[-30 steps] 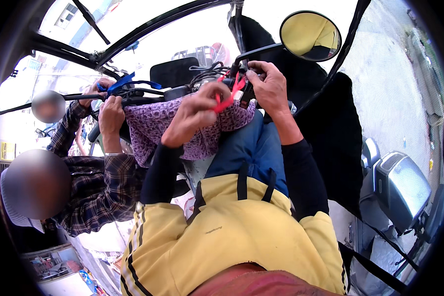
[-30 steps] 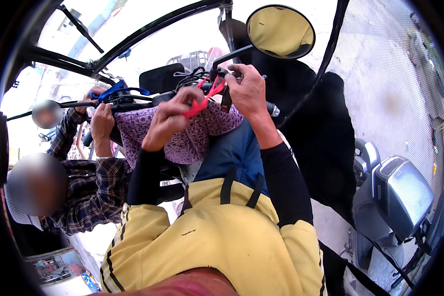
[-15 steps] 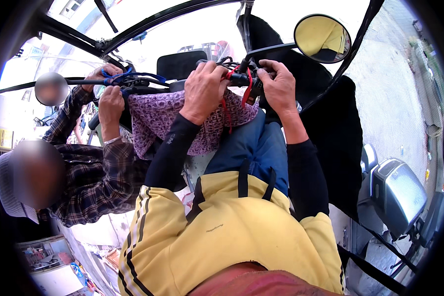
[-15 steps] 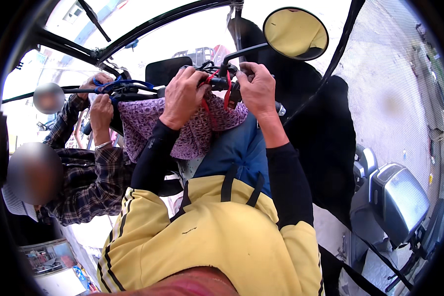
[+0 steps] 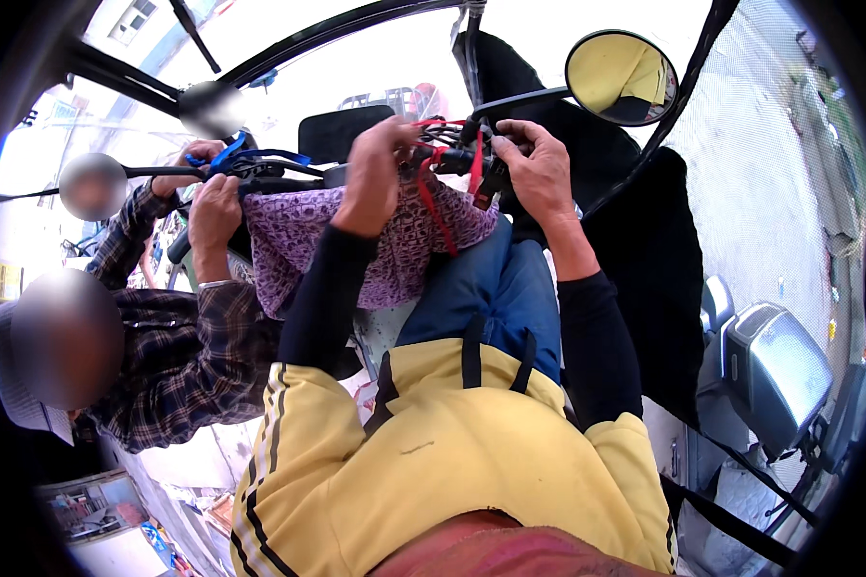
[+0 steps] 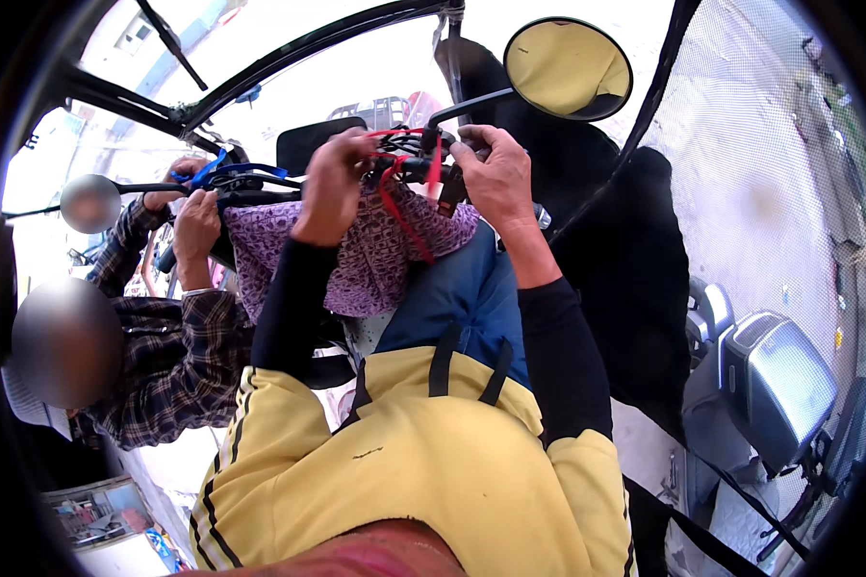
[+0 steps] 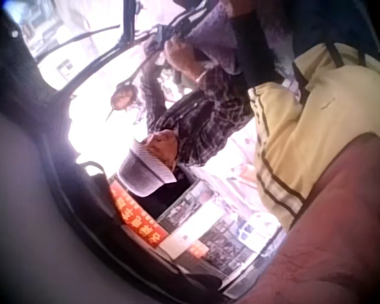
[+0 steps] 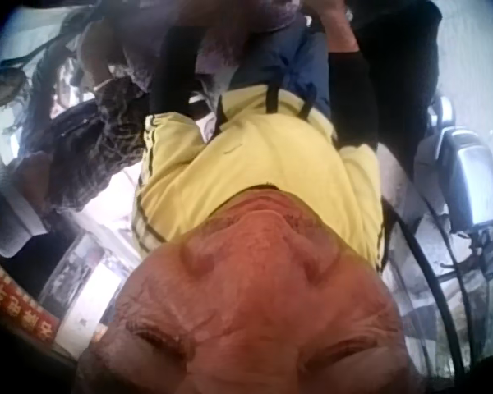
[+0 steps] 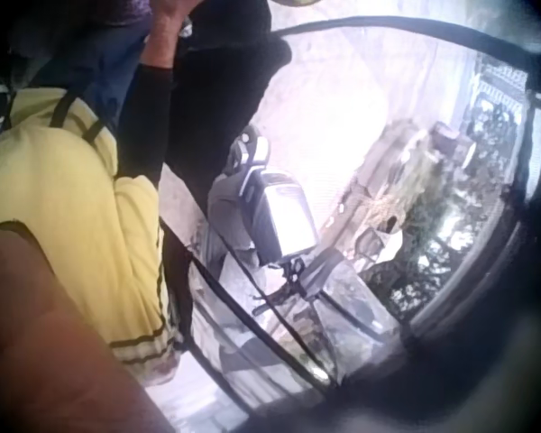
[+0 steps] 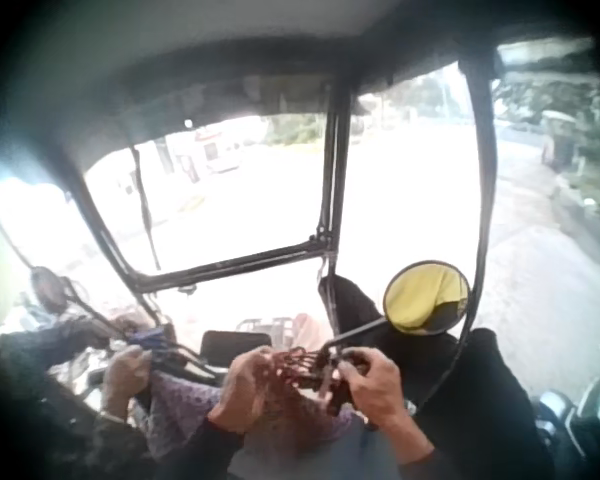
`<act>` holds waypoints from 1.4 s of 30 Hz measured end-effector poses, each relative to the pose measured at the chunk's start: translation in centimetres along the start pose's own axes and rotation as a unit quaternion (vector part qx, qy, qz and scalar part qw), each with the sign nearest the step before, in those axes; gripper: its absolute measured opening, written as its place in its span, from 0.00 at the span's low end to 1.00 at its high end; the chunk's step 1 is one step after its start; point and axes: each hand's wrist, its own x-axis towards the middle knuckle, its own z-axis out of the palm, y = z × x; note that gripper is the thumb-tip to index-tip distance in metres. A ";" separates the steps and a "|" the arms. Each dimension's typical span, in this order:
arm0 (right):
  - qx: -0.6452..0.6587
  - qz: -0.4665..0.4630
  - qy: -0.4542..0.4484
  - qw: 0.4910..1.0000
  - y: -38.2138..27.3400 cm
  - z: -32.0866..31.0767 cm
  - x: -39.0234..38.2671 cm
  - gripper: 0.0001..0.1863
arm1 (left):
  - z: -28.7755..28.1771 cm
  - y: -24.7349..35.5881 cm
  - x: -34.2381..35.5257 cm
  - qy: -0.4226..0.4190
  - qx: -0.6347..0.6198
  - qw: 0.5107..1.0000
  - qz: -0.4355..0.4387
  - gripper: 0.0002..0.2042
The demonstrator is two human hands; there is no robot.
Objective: The person sits on a motorcycle and repeatedly manipulates the handlebar controls and wiring, removing a cloth and red ties, then adjusting cables and levers. The person remains seated throughout, handling the handlebar assembly and associated components.
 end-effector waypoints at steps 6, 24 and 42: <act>0.017 0.013 0.001 1.000 -0.1 -0.2 0.4 0.15 | -0.7 3.8 -8.5 -0.311 -0.131 0.940 0.052 0.19; -0.056 -0.088 0.012 0.995 -1.5 0.8 -0.9 0.08 | 0.8 0.2 -4.9 0.014 0.604 0.779 0.169 0.09; -0.101 -0.129 0.011 0.986 -2.0 1.0 -1.6 0.08 | 2.3 3.3 -3.1 0.222 0.469 0.761 0.389 0.08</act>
